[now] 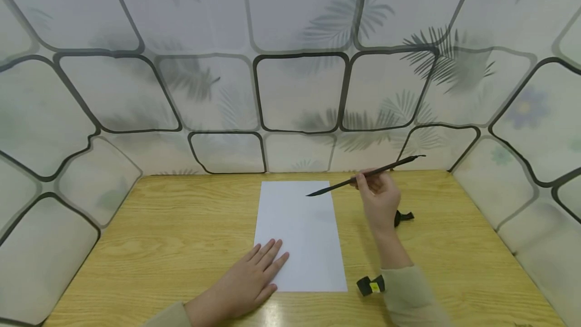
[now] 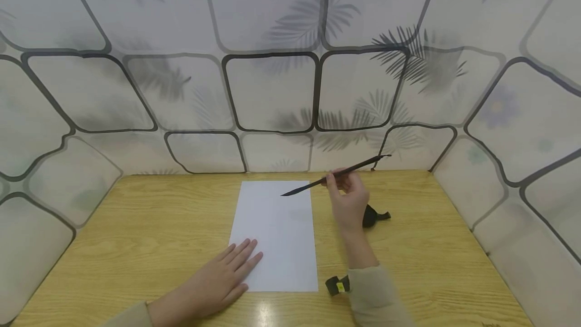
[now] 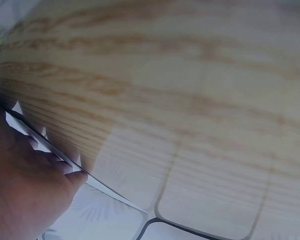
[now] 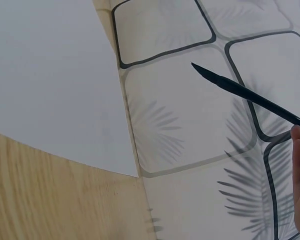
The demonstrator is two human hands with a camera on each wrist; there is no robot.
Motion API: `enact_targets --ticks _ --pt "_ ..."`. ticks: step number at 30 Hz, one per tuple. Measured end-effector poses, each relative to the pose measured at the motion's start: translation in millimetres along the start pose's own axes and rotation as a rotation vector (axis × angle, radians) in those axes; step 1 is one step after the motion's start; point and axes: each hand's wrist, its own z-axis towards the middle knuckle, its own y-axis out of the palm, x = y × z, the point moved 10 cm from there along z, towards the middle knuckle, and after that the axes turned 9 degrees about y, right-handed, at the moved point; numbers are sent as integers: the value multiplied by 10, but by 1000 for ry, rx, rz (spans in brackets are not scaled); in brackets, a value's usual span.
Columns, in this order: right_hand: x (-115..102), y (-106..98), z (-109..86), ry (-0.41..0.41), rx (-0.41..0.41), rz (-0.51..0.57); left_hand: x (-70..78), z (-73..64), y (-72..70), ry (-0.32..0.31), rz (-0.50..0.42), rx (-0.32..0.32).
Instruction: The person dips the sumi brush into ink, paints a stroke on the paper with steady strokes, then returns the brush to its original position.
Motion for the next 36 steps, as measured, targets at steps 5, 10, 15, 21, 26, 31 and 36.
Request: enact_targets --ticks 5,10,15,21,26,31,36 --pt "60 64 -37 14 -6 22 3 -4 -13 1 1 4" --pt "117 125 -69 45 -19 40 7 -6 -17 0 -3 -4" --pt "153 178 -104 50 -21 30 5 -7 -18 -3 -11 -8" --pt "222 277 -162 59 -44 14 7 -10 -30 -2 -1 3" --pt "251 371 -225 55 -71 -8 3 -8 -26 -6 -2 -2" --pt "285 428 -277 70 -82 -48 -3 2 -11 -11 -21 -22" --pt "318 481 -312 85 -94 -35 -9 6 -5 -19 -33 -34"
